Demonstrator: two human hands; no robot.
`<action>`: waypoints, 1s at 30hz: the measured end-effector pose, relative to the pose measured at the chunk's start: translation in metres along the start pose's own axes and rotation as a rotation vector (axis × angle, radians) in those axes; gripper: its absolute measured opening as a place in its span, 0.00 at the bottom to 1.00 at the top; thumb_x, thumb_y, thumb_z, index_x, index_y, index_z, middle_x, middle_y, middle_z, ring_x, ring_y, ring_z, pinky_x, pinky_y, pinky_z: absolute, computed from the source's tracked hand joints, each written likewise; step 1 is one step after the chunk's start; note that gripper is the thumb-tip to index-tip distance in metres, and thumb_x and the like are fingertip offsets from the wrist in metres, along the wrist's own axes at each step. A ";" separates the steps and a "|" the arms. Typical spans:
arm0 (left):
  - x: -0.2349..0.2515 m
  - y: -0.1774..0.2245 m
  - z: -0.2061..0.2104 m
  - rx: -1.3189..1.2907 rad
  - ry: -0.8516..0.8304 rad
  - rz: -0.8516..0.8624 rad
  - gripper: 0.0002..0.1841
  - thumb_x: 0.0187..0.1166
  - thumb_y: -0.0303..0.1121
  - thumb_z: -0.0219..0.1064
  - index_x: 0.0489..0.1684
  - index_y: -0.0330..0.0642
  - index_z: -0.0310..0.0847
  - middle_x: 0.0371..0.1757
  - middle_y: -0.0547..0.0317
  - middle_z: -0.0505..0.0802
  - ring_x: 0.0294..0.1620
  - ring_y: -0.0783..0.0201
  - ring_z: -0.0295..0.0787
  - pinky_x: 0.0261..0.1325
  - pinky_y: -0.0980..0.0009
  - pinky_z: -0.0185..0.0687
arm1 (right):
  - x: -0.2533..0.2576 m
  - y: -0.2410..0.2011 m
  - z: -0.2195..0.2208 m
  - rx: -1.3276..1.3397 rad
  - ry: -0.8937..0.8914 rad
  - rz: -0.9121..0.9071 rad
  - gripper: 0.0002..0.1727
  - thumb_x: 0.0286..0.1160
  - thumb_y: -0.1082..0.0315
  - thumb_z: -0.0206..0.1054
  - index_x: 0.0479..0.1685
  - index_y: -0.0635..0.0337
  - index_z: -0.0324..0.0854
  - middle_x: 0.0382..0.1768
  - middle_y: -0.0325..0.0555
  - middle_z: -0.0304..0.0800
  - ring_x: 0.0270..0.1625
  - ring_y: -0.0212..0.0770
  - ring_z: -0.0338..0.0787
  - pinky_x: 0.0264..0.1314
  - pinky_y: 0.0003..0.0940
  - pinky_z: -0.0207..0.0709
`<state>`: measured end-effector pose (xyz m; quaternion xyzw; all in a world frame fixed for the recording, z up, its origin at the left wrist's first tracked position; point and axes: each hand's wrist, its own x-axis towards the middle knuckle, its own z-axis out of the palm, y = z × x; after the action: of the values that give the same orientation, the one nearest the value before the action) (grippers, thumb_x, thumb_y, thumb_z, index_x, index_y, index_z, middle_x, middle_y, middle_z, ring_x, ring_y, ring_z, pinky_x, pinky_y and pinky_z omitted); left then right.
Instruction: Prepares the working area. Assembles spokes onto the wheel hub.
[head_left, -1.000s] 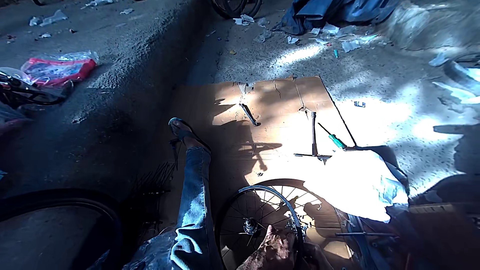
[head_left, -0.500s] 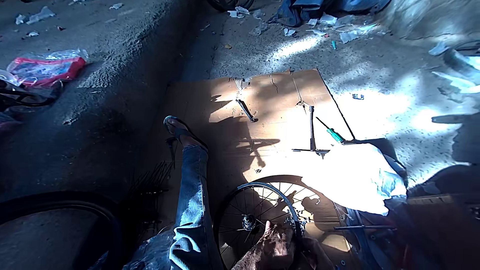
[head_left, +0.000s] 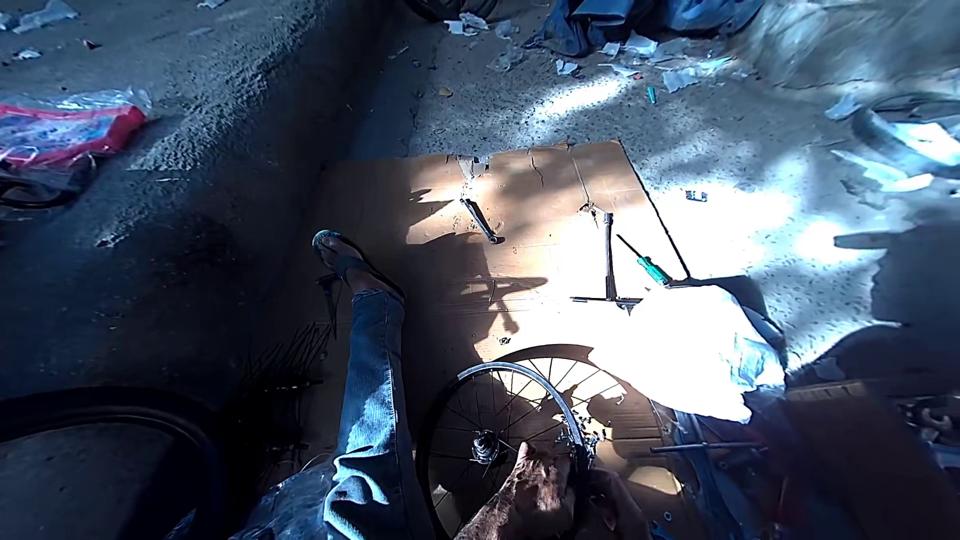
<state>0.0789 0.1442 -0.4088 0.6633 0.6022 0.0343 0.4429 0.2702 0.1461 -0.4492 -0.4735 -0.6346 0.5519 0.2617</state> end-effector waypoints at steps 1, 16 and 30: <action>0.000 -0.001 -0.001 -0.012 -0.004 0.018 0.20 0.87 0.42 0.51 0.62 0.39 0.82 0.58 0.44 0.92 0.68 0.48 0.85 0.84 0.43 0.57 | 0.000 0.000 0.000 0.000 -0.003 -0.004 0.19 0.73 0.71 0.69 0.61 0.70 0.78 0.48 0.50 0.92 0.43 0.36 0.93 0.48 0.35 0.90; -0.030 0.060 -0.065 0.062 -0.073 -0.042 0.20 0.89 0.30 0.47 0.65 0.28 0.81 0.62 0.38 0.90 0.69 0.46 0.84 0.83 0.49 0.58 | 0.010 -0.008 0.002 -0.078 0.000 -0.017 0.22 0.72 0.69 0.64 0.64 0.71 0.78 0.48 0.52 0.91 0.41 0.38 0.91 0.45 0.39 0.88; -0.042 -0.006 0.035 -0.056 1.018 -0.614 0.23 0.71 0.40 0.73 0.60 0.35 0.85 0.62 0.37 0.88 0.64 0.39 0.86 0.62 0.45 0.84 | 0.037 0.001 0.015 0.046 0.113 0.078 0.25 0.74 0.64 0.64 0.71 0.64 0.76 0.61 0.49 0.87 0.60 0.35 0.88 0.62 0.33 0.84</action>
<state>0.0836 0.0892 -0.4131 0.3470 0.9021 0.2340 0.1052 0.2419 0.1723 -0.4609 -0.5219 -0.5872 0.5486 0.2862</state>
